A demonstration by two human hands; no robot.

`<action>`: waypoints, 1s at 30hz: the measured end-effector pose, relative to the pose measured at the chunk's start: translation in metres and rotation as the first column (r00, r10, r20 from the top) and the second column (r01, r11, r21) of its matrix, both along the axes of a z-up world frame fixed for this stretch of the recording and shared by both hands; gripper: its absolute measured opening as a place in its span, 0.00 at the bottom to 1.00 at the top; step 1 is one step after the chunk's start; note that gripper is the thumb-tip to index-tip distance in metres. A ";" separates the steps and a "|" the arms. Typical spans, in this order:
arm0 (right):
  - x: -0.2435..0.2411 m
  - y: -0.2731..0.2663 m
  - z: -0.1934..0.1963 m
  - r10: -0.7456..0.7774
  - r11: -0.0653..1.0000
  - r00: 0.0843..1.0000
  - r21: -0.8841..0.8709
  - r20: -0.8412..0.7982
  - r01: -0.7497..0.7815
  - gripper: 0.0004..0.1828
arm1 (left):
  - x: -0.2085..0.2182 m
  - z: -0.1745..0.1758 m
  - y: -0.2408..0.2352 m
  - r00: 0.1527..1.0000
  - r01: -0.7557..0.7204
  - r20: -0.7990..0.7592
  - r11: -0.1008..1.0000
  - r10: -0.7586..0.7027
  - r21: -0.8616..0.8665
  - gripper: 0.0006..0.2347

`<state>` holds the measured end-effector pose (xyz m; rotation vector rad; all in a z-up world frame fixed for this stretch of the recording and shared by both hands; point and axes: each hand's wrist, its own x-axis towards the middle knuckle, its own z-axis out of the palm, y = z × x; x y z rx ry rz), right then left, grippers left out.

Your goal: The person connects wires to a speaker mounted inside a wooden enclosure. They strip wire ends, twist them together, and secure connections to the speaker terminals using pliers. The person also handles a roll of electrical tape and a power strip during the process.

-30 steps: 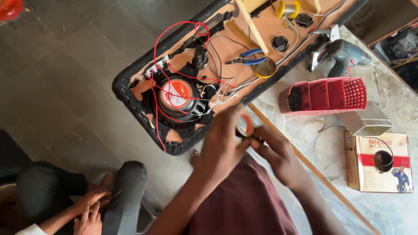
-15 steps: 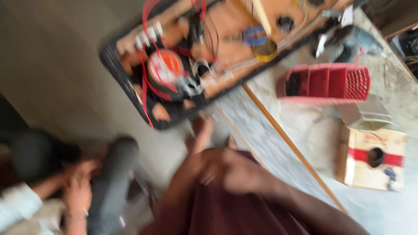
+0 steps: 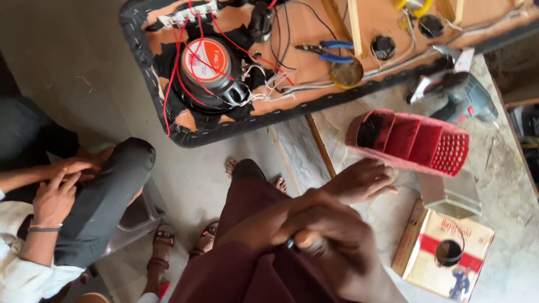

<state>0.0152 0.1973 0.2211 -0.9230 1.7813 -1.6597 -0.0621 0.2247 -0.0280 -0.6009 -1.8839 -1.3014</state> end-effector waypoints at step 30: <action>-0.148 -0.107 -0.236 -0.225 0.962 0.713 0.033 0.664 0.273 0.23 | 0.020 0.026 -0.218 0.520 -0.782 0.756 0.579 0.399 0.232 0.12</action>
